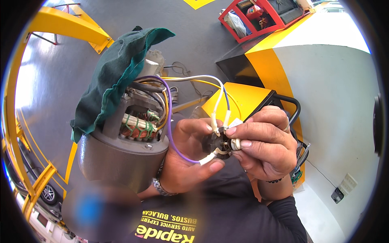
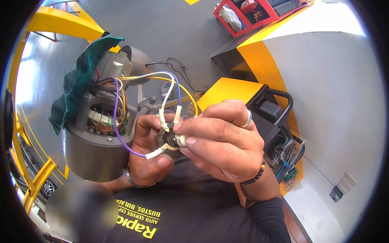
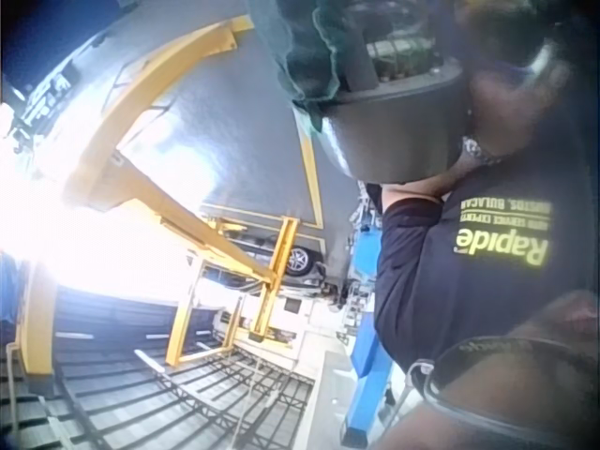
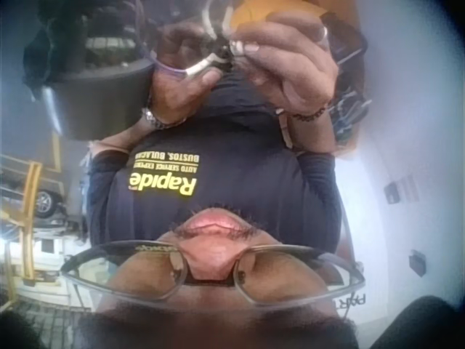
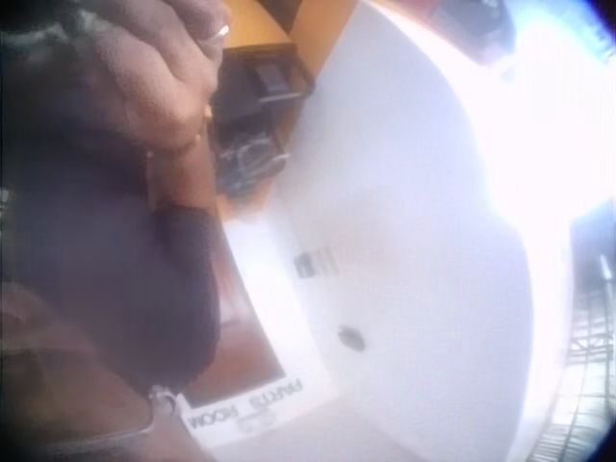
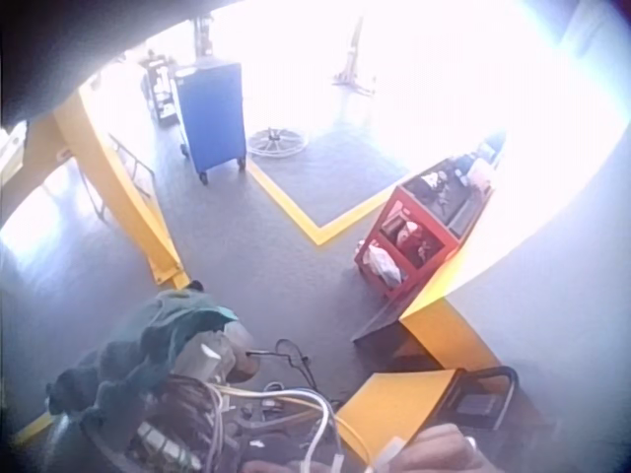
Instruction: The person holds a cylindrical electrical component with multiple wires and uses a small metal tool to adjust internal parts. They remove a small white plastic piece, inspect it, and then reattach the component's housing.
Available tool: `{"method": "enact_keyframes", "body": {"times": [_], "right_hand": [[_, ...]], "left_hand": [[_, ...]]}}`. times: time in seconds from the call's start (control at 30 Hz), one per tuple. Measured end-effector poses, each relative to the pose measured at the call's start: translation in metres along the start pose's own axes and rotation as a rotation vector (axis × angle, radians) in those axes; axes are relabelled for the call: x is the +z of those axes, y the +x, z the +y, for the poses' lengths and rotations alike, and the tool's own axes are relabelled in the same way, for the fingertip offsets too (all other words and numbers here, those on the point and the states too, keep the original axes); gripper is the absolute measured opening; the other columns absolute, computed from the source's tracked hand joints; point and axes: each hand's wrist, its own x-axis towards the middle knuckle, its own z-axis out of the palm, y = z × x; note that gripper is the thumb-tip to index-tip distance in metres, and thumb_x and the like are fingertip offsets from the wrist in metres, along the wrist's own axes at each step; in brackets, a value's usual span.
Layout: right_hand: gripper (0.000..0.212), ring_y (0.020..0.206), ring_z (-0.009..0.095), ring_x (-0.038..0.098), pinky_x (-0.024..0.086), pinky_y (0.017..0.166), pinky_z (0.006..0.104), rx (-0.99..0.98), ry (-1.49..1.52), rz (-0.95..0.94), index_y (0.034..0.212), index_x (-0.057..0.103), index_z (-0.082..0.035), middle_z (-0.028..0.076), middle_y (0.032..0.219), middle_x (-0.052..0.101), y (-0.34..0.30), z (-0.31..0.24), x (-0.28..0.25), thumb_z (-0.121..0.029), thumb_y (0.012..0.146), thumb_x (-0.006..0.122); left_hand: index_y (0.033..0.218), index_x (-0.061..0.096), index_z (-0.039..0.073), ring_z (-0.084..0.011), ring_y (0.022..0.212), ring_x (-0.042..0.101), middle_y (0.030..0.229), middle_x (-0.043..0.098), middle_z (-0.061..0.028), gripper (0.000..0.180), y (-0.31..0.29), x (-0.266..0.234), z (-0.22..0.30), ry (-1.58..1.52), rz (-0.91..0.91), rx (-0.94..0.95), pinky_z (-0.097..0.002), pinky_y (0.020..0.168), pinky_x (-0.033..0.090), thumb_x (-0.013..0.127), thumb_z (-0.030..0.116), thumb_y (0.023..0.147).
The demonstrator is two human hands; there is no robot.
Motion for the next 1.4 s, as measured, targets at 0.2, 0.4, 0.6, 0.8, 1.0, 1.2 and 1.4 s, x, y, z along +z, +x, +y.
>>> {"method": "enact_keyframes", "body": {"times": [0.2, 0.4, 0.6, 0.8, 1.0, 1.2, 1.4], "right_hand": [[0.031, 0.089, 0.022, 0.062, 0.047, 0.072, 0.0336, -0.044, -0.088, 0.000, 0.092, 0.066, -0.009, 0.007, 0.101, 0.075, 0.002, -0.003, 0.002, -0.004, 0.065, 0.082], [0.026, 0.089, 0.020, 0.062, 0.048, 0.072, 0.0324, -0.057, -0.154, -0.048, 0.086, 0.068, -0.010, 0.005, 0.101, 0.074, 0.009, -0.006, -0.002, -0.007, 0.063, 0.080], [0.023, 0.091, 0.020, 0.063, 0.049, 0.073, 0.0327, -0.070, -0.200, -0.086, 0.085, 0.070, -0.009, 0.006, 0.101, 0.074, 0.010, -0.008, -0.008, -0.011, 0.063, 0.075], [0.023, 0.090, 0.020, 0.065, 0.050, 0.072, 0.0328, -0.102, -0.232, -0.066, 0.085, 0.070, -0.009, 0.007, 0.101, 0.073, 0.009, -0.007, -0.009, -0.011, 0.062, 0.074], [0.026, 0.086, 0.021, 0.065, 0.050, 0.070, 0.0327, -0.102, -0.164, -0.052, 0.087, 0.070, -0.007, 0.008, 0.099, 0.073, 0.010, -0.002, -0.012, -0.005, 0.063, 0.078], [0.028, 0.077, 0.025, 0.069, 0.052, 0.070, 0.0347, -0.032, 0.080, -0.024, 0.090, 0.068, -0.003, 0.014, 0.094, 0.072, 0.009, 0.015, -0.011, 0.002, 0.067, 0.083], [0.030, 0.077, 0.026, 0.070, 0.052, 0.070, 0.0353, -0.052, 0.126, -0.012, 0.095, 0.064, -0.004, 0.015, 0.092, 0.071, 0.012, 0.014, -0.007, 0.006, 0.070, 0.079]], "left_hand": [[0.131, 0.041, 0.010, -0.0259, 0.129, 0.051, 0.134, 0.051, -0.0154, 0.059, 0.003, 0.004, 0.003, -0.023, -0.001, 0.025, -0.0438, 0.109, 0.041, 0.073, -0.002, 0.083], [0.133, 0.041, 0.009, -0.0254, 0.130, 0.051, 0.133, 0.053, -0.0159, 0.059, 0.004, 0.002, 0.000, -0.069, -0.028, 0.038, -0.0434, 0.110, 0.041, 0.071, -0.006, 0.085], [0.132, 0.044, 0.010, -0.0260, 0.130, 0.051, 0.137, 0.049, -0.0142, 0.061, 0.001, -0.001, -0.003, -0.025, -0.018, 0.026, -0.0429, 0.109, 0.044, 0.077, 0.005, 0.081], [0.133, 0.045, 0.009, -0.0266, 0.131, 0.051, 0.138, 0.051, -0.0146, 0.061, 0.005, -0.002, -0.004, -0.019, -0.040, 0.048, -0.0430, 0.110, 0.044, 0.078, 0.003, 0.082], [0.132, 0.048, 0.007, -0.0281, 0.132, 0.050, 0.139, 0.051, -0.0164, 0.055, 0.004, 0.001, -0.005, 0.057, -0.020, 0.069, -0.0441, 0.111, 0.043, 0.073, 0.000, 0.084], [0.137, 0.046, 0.003, -0.0287, 0.136, 0.047, 0.142, 0.050, -0.0187, 0.054, 0.004, -0.002, -0.007, 0.086, -0.022, 0.063, -0.0462, 0.115, 0.037, 0.064, -0.006, 0.087], [0.140, 0.044, 0.001, -0.0224, 0.128, 0.053, 0.133, 0.056, -0.0146, 0.052, 0.006, 0.005, -0.004, 0.077, -0.015, 0.109, -0.0384, 0.108, 0.043, 0.061, -0.007, 0.092]]}}
